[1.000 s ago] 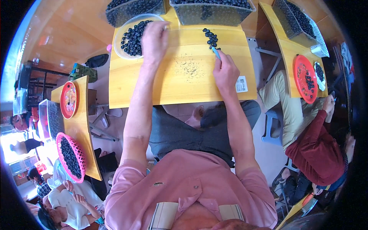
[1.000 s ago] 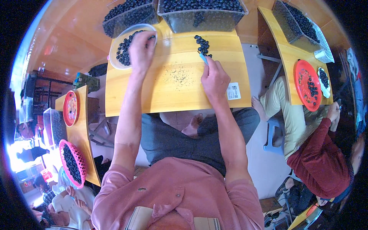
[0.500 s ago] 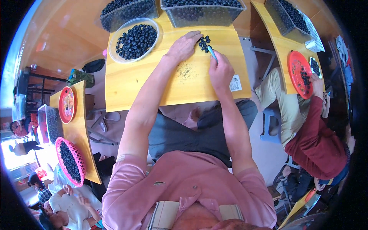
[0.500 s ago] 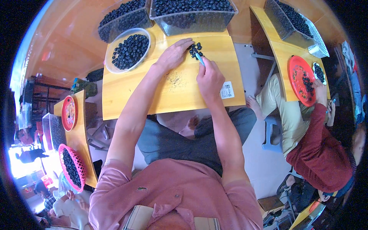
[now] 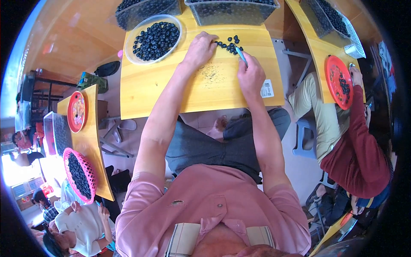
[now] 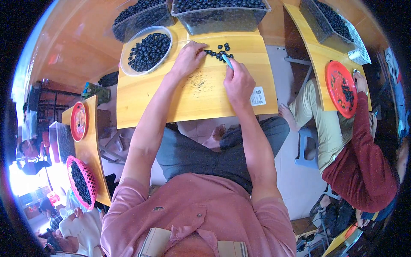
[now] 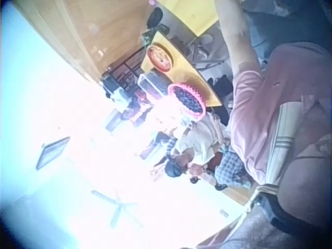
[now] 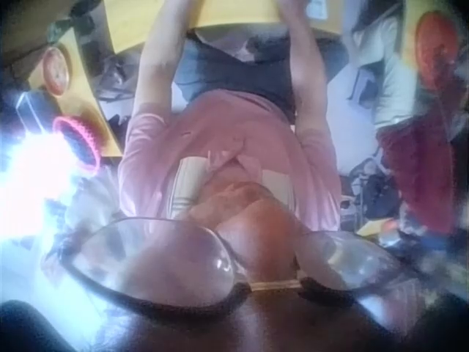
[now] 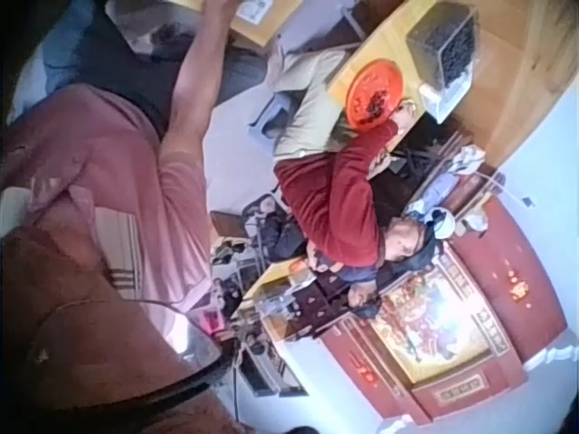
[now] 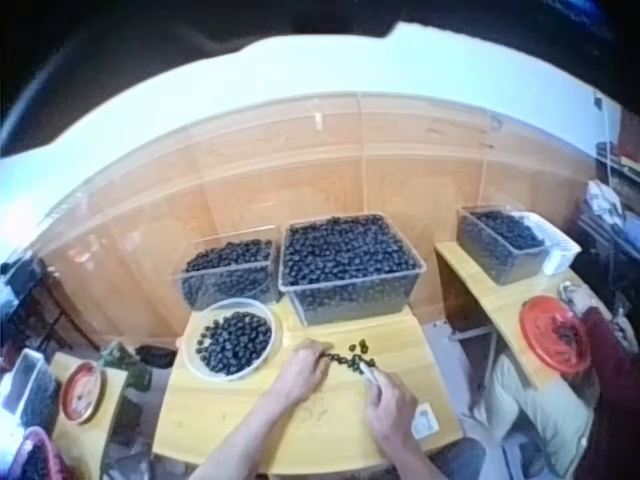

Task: The person cleans small plastic components by hand, using a hand scraper to remove flash from them on a workbench.

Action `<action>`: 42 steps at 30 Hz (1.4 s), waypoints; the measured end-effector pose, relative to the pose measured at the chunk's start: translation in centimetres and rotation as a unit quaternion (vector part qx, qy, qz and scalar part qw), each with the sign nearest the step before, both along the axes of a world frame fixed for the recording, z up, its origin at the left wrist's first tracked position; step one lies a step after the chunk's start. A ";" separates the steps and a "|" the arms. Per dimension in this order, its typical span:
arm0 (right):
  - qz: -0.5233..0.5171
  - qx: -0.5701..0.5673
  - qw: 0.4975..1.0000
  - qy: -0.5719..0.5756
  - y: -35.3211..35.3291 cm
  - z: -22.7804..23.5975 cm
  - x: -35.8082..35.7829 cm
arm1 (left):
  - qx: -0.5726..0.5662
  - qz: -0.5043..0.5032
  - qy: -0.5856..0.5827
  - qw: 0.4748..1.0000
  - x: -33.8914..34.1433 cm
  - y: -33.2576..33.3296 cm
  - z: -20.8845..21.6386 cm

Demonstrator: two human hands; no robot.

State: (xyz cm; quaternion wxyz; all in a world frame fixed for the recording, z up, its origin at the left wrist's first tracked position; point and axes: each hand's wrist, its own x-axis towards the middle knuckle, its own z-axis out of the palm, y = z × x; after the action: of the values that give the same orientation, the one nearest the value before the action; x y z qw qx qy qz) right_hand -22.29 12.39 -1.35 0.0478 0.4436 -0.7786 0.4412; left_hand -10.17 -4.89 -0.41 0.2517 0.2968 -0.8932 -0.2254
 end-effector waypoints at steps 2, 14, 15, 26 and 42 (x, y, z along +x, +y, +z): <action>0.000 -0.001 1.000 -0.001 0.0 -0.1 0.0 | -0.001 -0.010 -0.030 0.999 -0.3 -0.2 0.2; 0.000 -0.005 0.999 0.039 0.0 -0.5 0.0 | 0.195 0.058 0.070 0.977 1.4 2.7 1.5; 0.014 -0.013 0.998 0.057 0.0 -0.6 0.0 | 0.210 0.069 0.114 0.969 1.8 3.5 1.2; 0.094 -0.002 0.973 0.209 0.2 0.0 1.0 | 0.213 0.082 0.235 0.945 3.3 6.5 -0.8; 0.111 0.009 0.962 0.247 0.3 0.4 1.2 | 0.227 0.061 0.275 0.932 3.1 6.5 -1.3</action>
State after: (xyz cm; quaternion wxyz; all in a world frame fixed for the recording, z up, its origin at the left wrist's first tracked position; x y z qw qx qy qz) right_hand -21.04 12.67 -0.90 0.1858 0.6231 -0.6920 0.3135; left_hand -7.09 1.65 -1.69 0.4270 0.3266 -0.6941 -0.4789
